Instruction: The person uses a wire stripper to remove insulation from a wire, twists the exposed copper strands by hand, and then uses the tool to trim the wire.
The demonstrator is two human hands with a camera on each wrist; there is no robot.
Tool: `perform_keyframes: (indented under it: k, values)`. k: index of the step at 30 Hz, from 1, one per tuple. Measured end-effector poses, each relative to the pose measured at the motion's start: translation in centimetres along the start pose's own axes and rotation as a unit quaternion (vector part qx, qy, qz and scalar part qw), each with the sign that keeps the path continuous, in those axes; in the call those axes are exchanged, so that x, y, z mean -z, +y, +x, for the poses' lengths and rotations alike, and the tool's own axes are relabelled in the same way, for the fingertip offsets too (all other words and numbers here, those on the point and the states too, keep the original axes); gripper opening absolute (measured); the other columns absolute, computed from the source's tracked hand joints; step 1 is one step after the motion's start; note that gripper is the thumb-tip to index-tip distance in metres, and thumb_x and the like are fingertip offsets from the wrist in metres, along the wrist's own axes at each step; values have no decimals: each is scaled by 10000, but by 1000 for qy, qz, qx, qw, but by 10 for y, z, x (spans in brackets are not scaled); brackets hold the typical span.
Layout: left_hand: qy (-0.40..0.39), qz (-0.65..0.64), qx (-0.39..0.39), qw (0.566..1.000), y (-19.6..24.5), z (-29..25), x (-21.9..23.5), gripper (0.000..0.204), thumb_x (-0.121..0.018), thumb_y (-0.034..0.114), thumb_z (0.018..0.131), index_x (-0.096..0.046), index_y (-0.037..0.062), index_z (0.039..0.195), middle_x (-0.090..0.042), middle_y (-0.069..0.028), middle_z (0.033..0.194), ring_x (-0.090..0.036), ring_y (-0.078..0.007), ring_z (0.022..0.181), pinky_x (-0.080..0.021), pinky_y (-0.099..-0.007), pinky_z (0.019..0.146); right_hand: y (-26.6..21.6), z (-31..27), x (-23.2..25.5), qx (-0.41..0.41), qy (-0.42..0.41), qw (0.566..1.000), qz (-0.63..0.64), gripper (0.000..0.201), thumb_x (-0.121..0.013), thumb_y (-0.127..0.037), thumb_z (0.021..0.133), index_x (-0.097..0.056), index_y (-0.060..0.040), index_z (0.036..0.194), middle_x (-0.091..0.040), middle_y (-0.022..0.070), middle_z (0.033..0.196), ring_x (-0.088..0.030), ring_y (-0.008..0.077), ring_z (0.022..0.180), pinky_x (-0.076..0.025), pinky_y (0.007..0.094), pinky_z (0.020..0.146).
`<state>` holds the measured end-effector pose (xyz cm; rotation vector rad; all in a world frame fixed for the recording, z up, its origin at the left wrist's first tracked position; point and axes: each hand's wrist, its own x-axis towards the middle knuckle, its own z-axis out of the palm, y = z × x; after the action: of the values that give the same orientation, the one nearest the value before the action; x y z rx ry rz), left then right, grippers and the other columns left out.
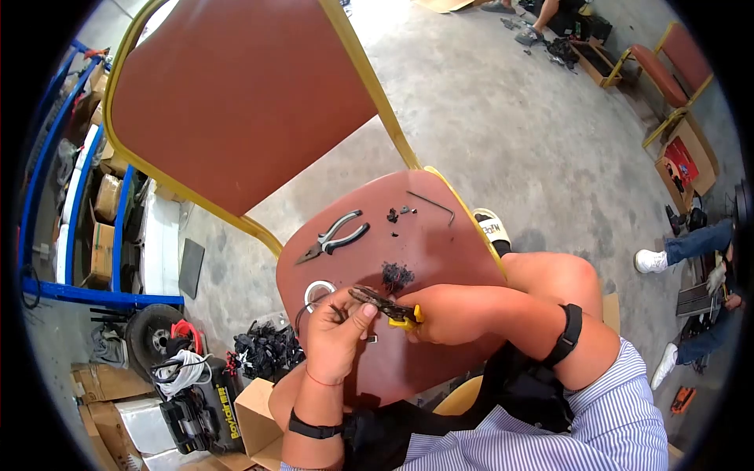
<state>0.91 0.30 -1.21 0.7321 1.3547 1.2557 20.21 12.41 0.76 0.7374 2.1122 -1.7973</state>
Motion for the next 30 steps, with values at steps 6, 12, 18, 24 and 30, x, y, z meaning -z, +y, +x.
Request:
perform_keyframes:
  k: [6,12,18,24,30]
  values:
    - [-9,-40,9,999,2,1,-1,179,-784,155,937,-701,49,1055,-604,50,820,-457,-45,644,-382,-199,581,-10,-4,8,-22,-46,998,43,332,-669,-176,949,-641,-58,1259,-726,166,1035,-697,312,968,-522,417,837]
    - [-9,-98,9,995,3,1,-2,152,-738,76,964,-671,17,1087,-609,36,780,-473,-32,624,-400,-190,576,1,1,5,18,-37,999,33,311,-673,-233,975,-656,-70,1240,-723,140,1020,-684,277,926,-515,404,829]
    - [-6,-136,4,991,-3,3,1,176,-726,11,956,-662,21,1120,-644,19,828,-496,-29,631,-395,-183,564,-2,3,7,-1,-45,996,77,302,-680,-240,971,-674,-78,1226,-721,127,1005,-675,265,914,-508,402,841]
    - [24,-148,-4,989,-10,5,2,193,-720,3,961,-675,44,1145,-680,0,889,-509,-31,657,-381,-181,554,6,10,5,-18,-48,991,127,287,-662,-160,1000,-660,-37,1259,-750,48,1071,-666,175,962,-518,338,872]
    - [61,-103,-25,992,-12,10,4,168,-724,18,962,-671,29,1121,-688,-16,920,-522,-56,671,-424,-214,598,6,0,11,-24,-18,978,205,313,-701,-218,978,-673,-84,1260,-744,71,1029,-677,167,895,-523,326,771]
